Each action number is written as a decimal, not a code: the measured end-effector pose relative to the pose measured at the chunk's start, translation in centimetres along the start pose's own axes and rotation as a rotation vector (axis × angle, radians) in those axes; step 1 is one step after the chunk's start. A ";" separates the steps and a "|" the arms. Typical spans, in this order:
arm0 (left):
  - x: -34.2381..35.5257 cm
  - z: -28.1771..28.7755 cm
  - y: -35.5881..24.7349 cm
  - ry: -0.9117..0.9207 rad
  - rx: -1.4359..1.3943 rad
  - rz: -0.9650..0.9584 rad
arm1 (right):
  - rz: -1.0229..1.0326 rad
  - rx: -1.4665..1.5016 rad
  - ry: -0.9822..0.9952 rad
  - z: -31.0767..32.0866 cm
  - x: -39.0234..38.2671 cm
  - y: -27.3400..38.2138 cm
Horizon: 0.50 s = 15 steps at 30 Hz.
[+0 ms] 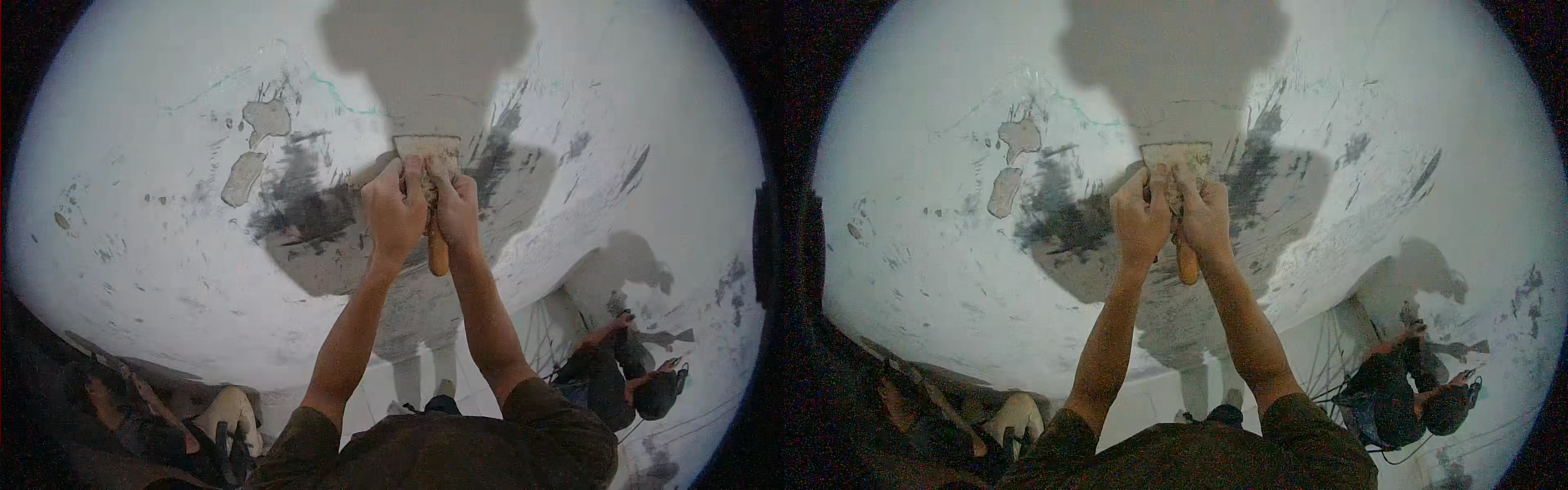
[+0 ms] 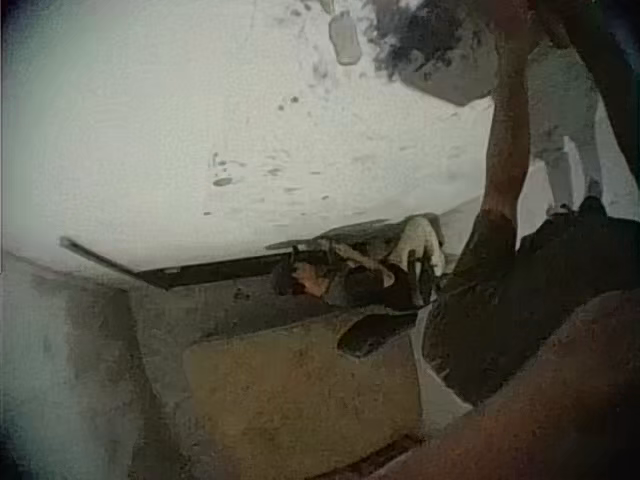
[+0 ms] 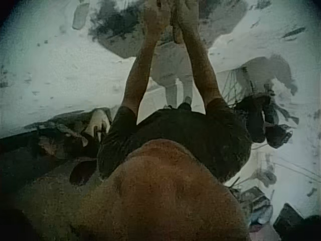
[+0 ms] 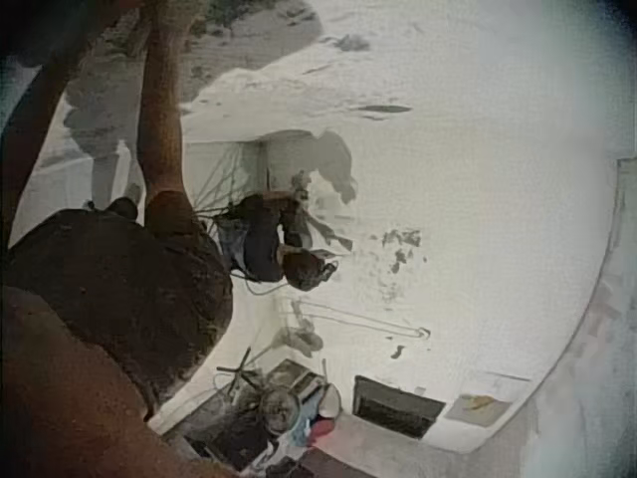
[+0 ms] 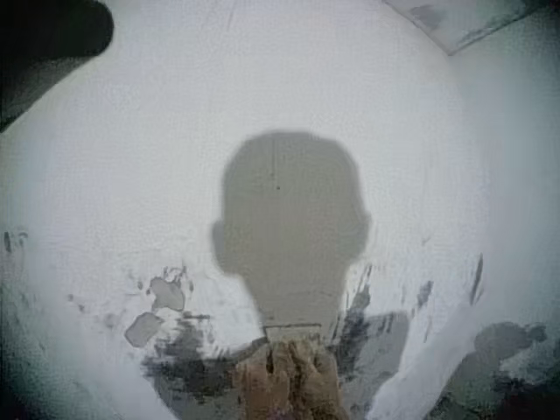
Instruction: The person patches a damaged section of a wall using a putty knife to apply patching compound.
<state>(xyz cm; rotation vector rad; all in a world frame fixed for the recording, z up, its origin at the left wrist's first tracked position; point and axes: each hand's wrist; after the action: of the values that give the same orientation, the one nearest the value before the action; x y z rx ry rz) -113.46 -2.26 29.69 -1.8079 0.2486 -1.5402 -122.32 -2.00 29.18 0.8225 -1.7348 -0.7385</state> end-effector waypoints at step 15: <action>1.8 -0.2 0.4 -0.027 0.021 -0.120 | 0.157 0.006 0.009 -0.7 1.3 0.0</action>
<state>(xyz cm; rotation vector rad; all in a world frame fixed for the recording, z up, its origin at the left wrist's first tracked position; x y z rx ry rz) -113.01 -3.68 30.83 -1.8555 0.1119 -1.5933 -121.94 -3.09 30.11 0.6833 -1.7722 -0.6232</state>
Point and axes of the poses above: each hand's wrist, its own x-axis towards the middle knuckle, its own z-axis out of the back of the hand, y = z × x, and after that the axes turned 5 degrees about z, right-handed
